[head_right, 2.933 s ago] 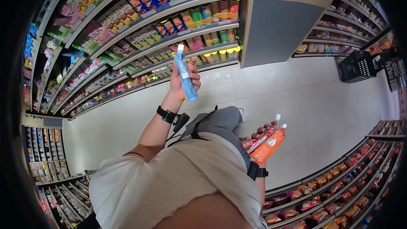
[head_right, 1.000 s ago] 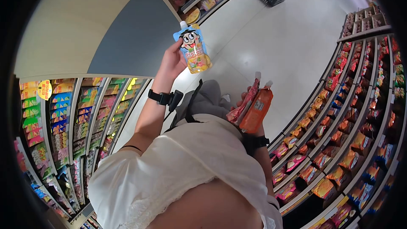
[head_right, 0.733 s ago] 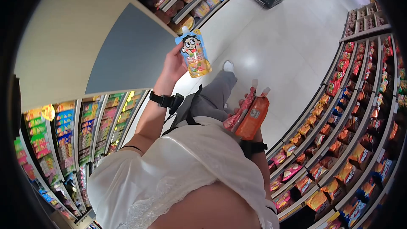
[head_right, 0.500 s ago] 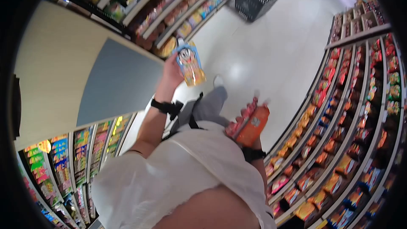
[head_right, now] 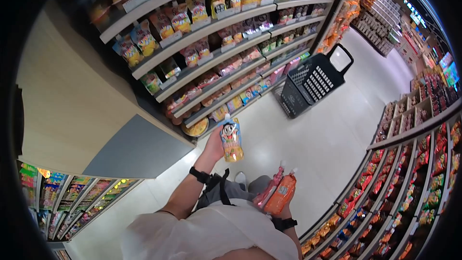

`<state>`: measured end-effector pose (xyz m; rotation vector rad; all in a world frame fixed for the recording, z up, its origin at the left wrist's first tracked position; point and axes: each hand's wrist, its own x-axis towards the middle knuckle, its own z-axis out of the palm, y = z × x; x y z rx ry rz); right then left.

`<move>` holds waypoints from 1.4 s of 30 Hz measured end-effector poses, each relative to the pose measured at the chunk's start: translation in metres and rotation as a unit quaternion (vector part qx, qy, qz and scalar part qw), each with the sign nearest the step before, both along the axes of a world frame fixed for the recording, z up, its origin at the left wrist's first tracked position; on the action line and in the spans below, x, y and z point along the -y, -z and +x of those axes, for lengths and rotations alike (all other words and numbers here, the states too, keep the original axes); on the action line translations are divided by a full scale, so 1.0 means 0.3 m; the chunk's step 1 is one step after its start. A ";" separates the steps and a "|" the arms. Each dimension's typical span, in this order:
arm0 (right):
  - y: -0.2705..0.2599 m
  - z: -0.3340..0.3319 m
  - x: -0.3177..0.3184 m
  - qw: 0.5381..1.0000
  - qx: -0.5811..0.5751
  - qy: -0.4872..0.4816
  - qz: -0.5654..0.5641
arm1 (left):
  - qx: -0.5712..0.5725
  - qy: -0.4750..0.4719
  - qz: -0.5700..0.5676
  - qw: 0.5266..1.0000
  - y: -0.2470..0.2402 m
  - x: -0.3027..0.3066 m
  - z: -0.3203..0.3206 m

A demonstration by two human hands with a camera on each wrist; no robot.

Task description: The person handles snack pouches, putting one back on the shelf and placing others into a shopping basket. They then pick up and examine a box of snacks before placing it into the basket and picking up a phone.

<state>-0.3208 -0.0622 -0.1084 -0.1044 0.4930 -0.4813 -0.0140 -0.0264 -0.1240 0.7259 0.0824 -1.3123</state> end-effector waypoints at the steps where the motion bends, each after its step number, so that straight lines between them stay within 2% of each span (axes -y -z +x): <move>1: 0.006 0.058 0.021 1.000 -0.002 -0.009 0.008 | -0.005 -0.007 0.007 1.000 0.012 -0.015 0.019; 6: 0.080 0.147 0.127 0.996 -0.022 -0.077 0.037 | 0.006 -0.088 0.002 0.996 0.088 -0.172 0.147; 10: 0.130 0.264 0.224 0.987 -0.040 -0.148 0.043 | 0.010 -0.228 -0.005 0.974 0.133 -0.388 0.237; 11: 0.057 0.306 0.235 0.973 0.078 -0.212 0.055 | 0.007 -0.272 -0.017 0.962 0.152 -0.444 0.252; 12: 0.009 0.349 0.246 0.969 0.081 -0.229 0.050 | 0.012 -0.288 -0.023 0.957 0.146 -0.496 0.253; 14: -0.054 0.423 0.276 0.961 -0.077 -0.266 0.020 | -0.011 -0.381 -0.014 0.924 0.142 -0.592 0.231; 17: -0.093 0.507 0.326 0.938 -0.066 -0.341 0.019 | -0.037 -0.459 -0.031 0.887 0.202 -0.709 0.174; 20: -0.146 0.586 0.324 0.905 -0.043 -0.423 0.023 | -0.072 -0.525 -0.039 0.847 0.189 -0.746 0.079; 22: -0.152 0.644 0.318 0.880 -0.036 -0.472 0.038 | -0.095 -0.543 -0.056 0.833 0.164 -0.745 0.015; 24: -0.138 0.674 0.305 0.869 -0.069 -0.490 0.007 | -0.119 -0.543 -0.097 0.826 0.124 -0.740 -0.041; 25: -0.133 0.687 0.298 0.856 -0.072 -0.512 0.008 | -0.105 -0.522 -0.144 0.834 0.125 -0.749 -0.067; 27: -0.124 0.705 0.289 0.828 0.020 -0.561 0.013 | -0.103 -0.525 -0.187 0.824 0.094 -0.764 -0.097; 29: -0.117 0.715 0.263 0.822 0.008 -0.570 0.005 | -0.117 -0.505 -0.268 0.812 0.044 -0.781 -0.099; 31: -0.097 0.729 0.239 0.810 -0.004 -0.587 0.018 | -0.097 -0.507 -0.274 0.811 -0.056 -0.802 -0.095; 36: -0.079 0.643 0.207 0.826 -0.045 -0.562 -0.016 | 0.074 -0.447 -0.284 0.845 -0.274 -0.800 -0.056; 38: -0.063 0.590 0.205 0.851 0.040 -0.524 0.024 | 0.103 -0.411 -0.324 0.846 -0.327 -0.788 -0.002; 39: -0.184 0.586 0.128 0.839 -0.204 -0.464 -0.196 | 0.092 -0.415 -0.323 0.846 -0.360 -0.778 0.018; 40: -0.196 0.551 0.129 0.836 -0.213 -0.466 -0.196 | 0.097 -0.401 -0.333 0.848 -0.399 -0.766 0.039; 42: -0.204 0.520 0.138 0.860 -0.186 -0.450 -0.155 | 0.104 -0.388 -0.347 0.848 -0.460 -0.747 0.081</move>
